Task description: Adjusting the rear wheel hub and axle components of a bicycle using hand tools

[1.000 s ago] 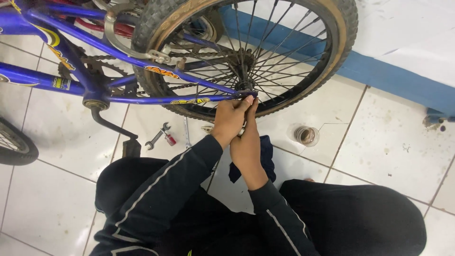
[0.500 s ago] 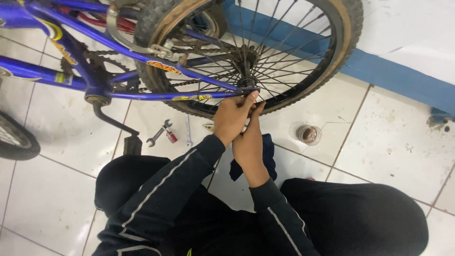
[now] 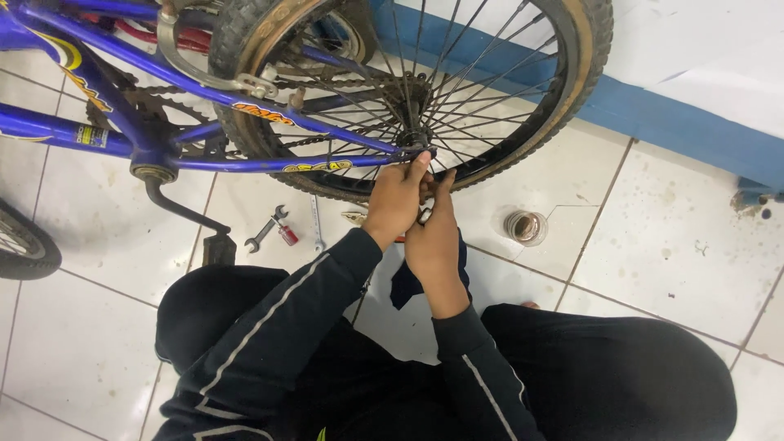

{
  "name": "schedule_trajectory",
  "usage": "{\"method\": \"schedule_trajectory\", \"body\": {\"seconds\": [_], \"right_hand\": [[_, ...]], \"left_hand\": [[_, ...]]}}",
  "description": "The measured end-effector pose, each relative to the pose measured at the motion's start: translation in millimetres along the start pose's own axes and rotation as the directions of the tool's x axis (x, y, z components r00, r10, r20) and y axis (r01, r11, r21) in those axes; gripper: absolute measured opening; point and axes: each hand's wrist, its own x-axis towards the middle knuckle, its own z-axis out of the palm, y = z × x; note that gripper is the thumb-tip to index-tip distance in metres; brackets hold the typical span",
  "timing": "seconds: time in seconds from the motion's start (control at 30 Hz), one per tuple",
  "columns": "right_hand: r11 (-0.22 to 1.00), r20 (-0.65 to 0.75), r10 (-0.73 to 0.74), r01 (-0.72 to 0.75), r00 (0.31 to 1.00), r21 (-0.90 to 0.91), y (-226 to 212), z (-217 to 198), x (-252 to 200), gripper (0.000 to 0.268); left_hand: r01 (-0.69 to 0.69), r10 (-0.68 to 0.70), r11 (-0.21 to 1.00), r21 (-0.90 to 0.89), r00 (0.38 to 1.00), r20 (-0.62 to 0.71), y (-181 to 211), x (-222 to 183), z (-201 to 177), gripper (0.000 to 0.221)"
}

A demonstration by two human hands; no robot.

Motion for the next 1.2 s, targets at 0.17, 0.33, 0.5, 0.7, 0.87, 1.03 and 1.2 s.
{"method": "schedule_trajectory", "body": {"seconds": [0.17,0.33,0.5,0.7,0.87,1.03,1.2], "right_hand": [[1.000,0.012,0.025,-0.025,1.000,-0.004,-8,-3,-6,0.078],[1.000,0.000,0.010,-0.010,1.000,0.021,-10,-3,-4,0.077],[1.000,-0.006,-0.024,0.025,1.000,0.012,-19,0,-8,0.076],[0.998,-0.046,-0.042,0.040,0.998,-0.038,-15,6,-3,0.073],[1.000,-0.101,0.005,-0.006,0.995,-0.010,4,4,10,0.068],[0.990,-0.135,0.099,-0.111,0.986,-0.088,15,2,19,0.060],[0.987,-0.186,0.123,-0.101,0.975,0.122,24,-8,30,0.053]], "left_hand": [[0.043,-0.031,0.924,-0.381,0.999,0.040,-13,4,5,0.051],[0.097,-0.027,0.775,-0.624,0.992,0.121,-16,1,1,0.052],[0.001,-0.002,0.978,-0.207,1.000,-0.007,-3,-5,-8,0.051],[-0.011,0.018,0.998,0.060,0.994,-0.110,14,-7,-8,0.046],[0.037,-0.025,0.986,0.163,0.997,-0.071,24,-14,-9,0.049],[-0.016,0.015,0.991,0.134,1.000,0.011,26,-26,-20,0.054],[0.025,-0.037,0.995,0.095,0.992,0.123,53,-77,-35,0.089]]}}
